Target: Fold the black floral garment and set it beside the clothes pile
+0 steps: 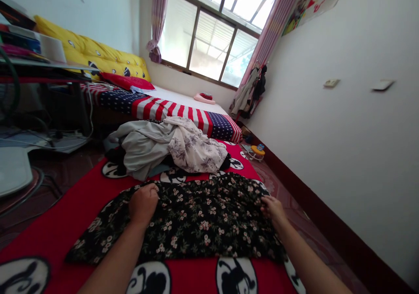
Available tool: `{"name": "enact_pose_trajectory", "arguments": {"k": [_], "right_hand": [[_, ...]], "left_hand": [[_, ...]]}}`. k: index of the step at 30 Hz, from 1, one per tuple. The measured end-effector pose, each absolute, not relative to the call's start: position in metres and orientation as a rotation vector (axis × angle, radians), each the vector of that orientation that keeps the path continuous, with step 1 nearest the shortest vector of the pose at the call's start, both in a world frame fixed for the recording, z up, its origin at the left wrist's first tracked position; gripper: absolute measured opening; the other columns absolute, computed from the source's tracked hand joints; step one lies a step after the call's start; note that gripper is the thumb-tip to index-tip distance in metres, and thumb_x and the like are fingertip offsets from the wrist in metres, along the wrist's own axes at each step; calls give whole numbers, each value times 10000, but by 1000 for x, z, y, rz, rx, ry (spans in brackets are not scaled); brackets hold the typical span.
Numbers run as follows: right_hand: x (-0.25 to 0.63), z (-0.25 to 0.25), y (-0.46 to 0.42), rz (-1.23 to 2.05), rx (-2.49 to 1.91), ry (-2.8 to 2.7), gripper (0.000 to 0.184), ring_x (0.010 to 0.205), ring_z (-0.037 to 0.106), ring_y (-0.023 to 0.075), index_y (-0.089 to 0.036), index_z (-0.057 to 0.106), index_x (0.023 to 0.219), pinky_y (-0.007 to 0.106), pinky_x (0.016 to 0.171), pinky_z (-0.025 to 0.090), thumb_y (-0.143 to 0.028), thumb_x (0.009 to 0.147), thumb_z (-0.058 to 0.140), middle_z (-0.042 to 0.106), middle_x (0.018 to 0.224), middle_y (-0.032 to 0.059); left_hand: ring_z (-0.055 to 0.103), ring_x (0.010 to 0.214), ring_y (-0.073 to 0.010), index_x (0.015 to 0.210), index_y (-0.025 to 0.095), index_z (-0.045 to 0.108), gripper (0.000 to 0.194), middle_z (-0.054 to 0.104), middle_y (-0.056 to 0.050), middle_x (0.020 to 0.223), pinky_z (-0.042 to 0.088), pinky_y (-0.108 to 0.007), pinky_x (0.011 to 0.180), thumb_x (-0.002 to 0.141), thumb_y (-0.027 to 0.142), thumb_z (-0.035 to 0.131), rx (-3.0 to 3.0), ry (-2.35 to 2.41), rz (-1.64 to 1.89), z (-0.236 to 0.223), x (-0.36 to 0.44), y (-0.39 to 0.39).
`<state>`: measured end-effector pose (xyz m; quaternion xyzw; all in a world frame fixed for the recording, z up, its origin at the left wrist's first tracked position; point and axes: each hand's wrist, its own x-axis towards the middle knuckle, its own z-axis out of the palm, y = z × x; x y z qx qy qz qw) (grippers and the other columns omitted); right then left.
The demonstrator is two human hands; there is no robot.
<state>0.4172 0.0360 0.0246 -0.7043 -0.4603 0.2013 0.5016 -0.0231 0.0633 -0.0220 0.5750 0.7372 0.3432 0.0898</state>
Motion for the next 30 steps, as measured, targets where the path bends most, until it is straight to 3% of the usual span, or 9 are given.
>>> {"name": "enact_pose_trajectory", "arguments": {"k": [3,7,9,11,15,20,24,27,30], "right_hand": [[433,16,14,394,-1857,-1169,218,545,631,241,-212,609,644,318,476,475,-347,518,725,620,572,28],[429,19,21,126,-1912,-1424,381,934,638,274,-219,668,968,390,804,494,-341,607,685,664,1059,89],[418,17,31,75,-1873,-1739,423,1046,603,269,-232,666,1032,398,922,449,-291,613,690,642,1152,80],[406,12,39,103,-1832,-1924,354,1088,588,267,-229,691,957,393,971,421,-239,603,694,654,1144,77],[396,2,48,99,-1836,-1869,90,1005,625,259,-222,662,705,382,922,442,-194,680,580,690,1051,82],[410,12,63,38,-1887,-1610,219,820,645,250,-227,654,837,379,788,478,-263,785,444,703,859,84],[416,40,86,47,-1884,-1497,296,858,634,247,-180,666,884,361,789,468,-330,809,422,700,868,97],[414,66,104,221,-1835,-1623,213,783,639,221,-193,696,731,307,729,473,-394,713,628,707,771,53],[410,91,119,464,-1765,-1776,252,625,621,178,-195,710,618,250,588,460,-310,440,847,689,635,4]], "left_hand": [[609,687,-232,719,242,669,298,685,-43,716,331,-291,555,769,217,376,1683,2208,1006,-23,-23,63],[616,709,-245,732,246,677,306,689,-46,726,347,-297,570,768,224,374,1668,2201,1007,-24,-24,63],[621,714,-245,738,246,680,309,690,-44,727,358,-299,576,768,223,373,1662,2191,1017,-23,-24,63],[628,730,-244,752,245,684,313,697,-41,745,380,-300,593,769,217,373,1653,2177,1036,-22,-24,62],[644,841,-249,806,239,692,264,719,-41,864,450,-307,695,758,242,433,1692,2115,1063,-23,-22,61],[635,1000,-240,942,249,718,354,715,-27,1036,464,-307,899,655,186,521,2012,1845,970,-31,-39,64],[665,961,-212,945,239,737,381,738,-14,998,470,-253,879,644,120,535,2119,1804,884,-8,-68,84],[661,909,-218,952,221,743,288,740,-16,986,479,-264,803,720,147,588,2281,1934,816,32,-82,109],[639,865,-209,992,165,730,236,733,-40,976,463,-298,793,796,166,600,2361,2009,781,75,-88,132]]}}
